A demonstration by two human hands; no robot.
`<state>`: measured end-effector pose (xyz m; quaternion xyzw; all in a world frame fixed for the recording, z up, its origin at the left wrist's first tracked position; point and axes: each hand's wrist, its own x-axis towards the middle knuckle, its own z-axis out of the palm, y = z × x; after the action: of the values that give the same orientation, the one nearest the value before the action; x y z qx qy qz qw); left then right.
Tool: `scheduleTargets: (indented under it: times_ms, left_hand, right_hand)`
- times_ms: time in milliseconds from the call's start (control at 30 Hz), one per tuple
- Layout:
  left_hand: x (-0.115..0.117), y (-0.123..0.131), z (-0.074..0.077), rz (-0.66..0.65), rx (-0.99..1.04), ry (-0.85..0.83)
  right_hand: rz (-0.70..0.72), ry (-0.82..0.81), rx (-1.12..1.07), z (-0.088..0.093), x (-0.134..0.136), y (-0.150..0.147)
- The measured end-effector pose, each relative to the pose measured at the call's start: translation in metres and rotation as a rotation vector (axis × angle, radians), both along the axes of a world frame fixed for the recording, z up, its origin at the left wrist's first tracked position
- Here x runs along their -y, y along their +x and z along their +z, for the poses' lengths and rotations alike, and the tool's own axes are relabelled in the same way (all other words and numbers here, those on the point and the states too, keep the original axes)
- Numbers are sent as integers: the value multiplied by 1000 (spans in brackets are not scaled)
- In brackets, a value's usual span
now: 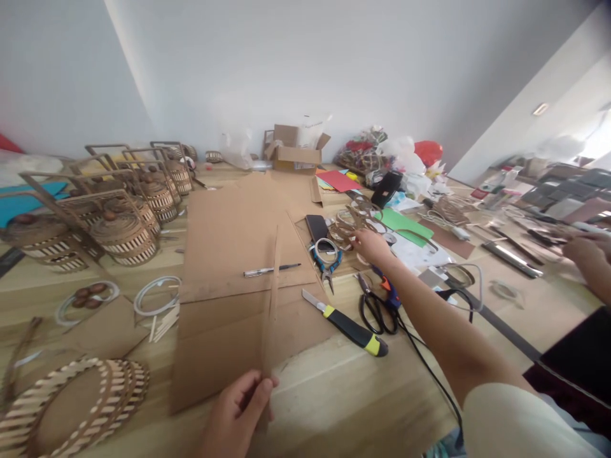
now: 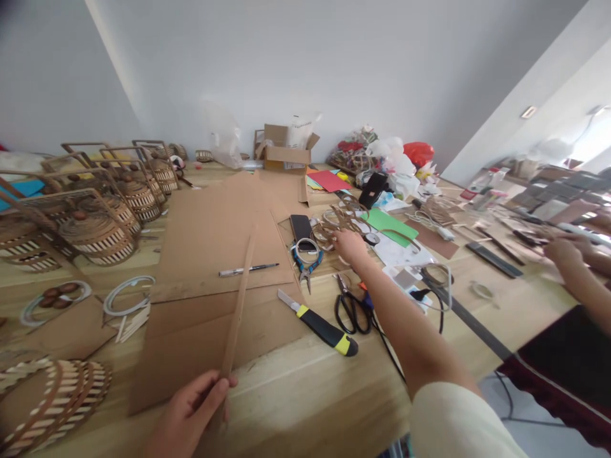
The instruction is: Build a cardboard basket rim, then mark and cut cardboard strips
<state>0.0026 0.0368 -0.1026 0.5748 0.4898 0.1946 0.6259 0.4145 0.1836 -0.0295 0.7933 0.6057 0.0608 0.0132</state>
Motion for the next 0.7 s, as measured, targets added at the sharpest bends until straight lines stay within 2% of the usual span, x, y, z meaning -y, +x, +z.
scheduleTargets:
  times_ms: [100,200,333,467,700]
  left_hand:
    - [1,0,1,5,3,6]
    - [0,1,4,25,13,20]
    - [0,4,13,99,29,40]
    - [2,8,21,177,89,-12]
    - [5,10,16,206,122,-22]
  right_hand:
    - [51,15,-16,2,14,-20]
    - [163,-8,-59,1,37,-51]
    - [319,-75,-121,-4,76,-95]
    - [391,-102,-177,-11,109,-122]
    - [553,-85,-322,-34,133,-156]
